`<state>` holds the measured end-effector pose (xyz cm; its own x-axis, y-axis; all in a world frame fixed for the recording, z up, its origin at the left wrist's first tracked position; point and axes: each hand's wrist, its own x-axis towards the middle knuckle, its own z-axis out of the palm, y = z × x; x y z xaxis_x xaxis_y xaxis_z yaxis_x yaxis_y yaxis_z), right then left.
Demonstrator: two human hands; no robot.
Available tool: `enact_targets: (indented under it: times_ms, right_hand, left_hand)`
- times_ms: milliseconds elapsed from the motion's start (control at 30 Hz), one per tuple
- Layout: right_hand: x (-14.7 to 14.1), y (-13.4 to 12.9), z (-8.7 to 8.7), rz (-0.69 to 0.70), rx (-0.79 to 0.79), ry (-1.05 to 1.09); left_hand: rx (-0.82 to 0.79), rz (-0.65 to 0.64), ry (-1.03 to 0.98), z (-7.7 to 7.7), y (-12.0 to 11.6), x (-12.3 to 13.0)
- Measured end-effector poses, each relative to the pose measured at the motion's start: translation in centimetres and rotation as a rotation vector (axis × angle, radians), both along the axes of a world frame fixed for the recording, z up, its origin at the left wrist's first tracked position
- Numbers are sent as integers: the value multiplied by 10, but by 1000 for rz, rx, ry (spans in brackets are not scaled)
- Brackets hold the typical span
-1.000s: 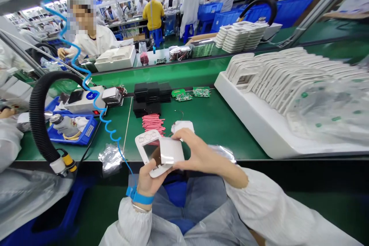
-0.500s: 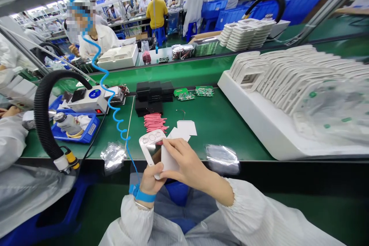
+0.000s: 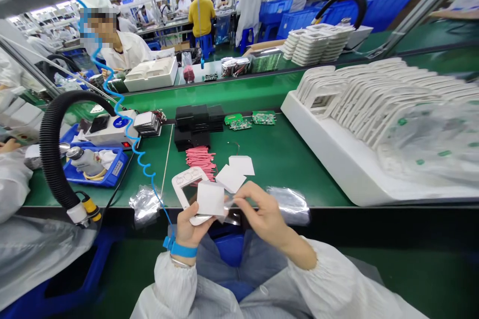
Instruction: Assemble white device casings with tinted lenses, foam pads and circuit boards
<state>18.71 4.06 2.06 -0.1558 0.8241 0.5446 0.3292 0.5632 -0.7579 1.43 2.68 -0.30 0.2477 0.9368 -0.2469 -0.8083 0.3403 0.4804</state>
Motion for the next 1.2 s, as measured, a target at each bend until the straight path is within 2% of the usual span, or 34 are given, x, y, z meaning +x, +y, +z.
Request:
enact_targets:
  times_ms: [67, 133, 200, 267, 300, 367, 467, 500, 600, 700, 767, 833, 867, 933, 1000, 1100, 1200]
  right_hand:
    - [30, -3, -10, -183, -154, 38]
    - [66, -3, -24, -421, -278, 5]
    - [97, -1, -35, -562, -374, -243]
    - [109, 2, -39, -658, -316, -432]
    - [106, 4, -38, -659, -262, -466]
    - [82, 7, -30, -542, -165, -423]
    - [24, 17, -19, -140, -148, -381]
    - [5, 22, -17, -58, -156, -403]
    - [-31, 44, -21, 20, -226, -435]
    - [-36, 66, -25, -70, -269, -380]
    - [-32, 73, -22, -161, -275, -323]
    - [-29, 68, -13, -131, -299, -235]
    - [-28, 61, -8, -36, -331, -170]
    - [-27, 42, 5, 244, -395, -27]
    - [-27, 21, 17, 445, -396, 51]
    - [-25, -3, 37, 610, -281, -17]
    - [-27, -14, 57, 861, -190, -165]
  left_hand:
    - [28, 15, 11, 1, 3, -8]
    - [41, 55, 25, 2, 6, -17]
    - [46, 85, 34, 4, 8, -23]
    - [55, 88, 36, 6, 9, -26]
    - [62, 84, 35, 7, 9, -26]
    - [81, 71, 35, 10, 8, -24]
    - [110, 30, 32, 15, 2, -22]
    - [123, 19, 28, 17, 0, -23]
    - [161, 14, 7, 22, -10, -30]
    - [196, 26, -22, 22, -18, -39]
    - [225, 23, -40, 20, -20, -42]
    - [244, -2, -47, 16, -20, -41]
    - [246, -22, -50, 14, -19, -39]
    - [231, -79, -60, 8, -19, -36]
    - [191, -129, -85, 2, -20, -33]
    - [106, -105, -99, -9, -30, -32]
    - [29, -91, -28, -19, -51, -31]
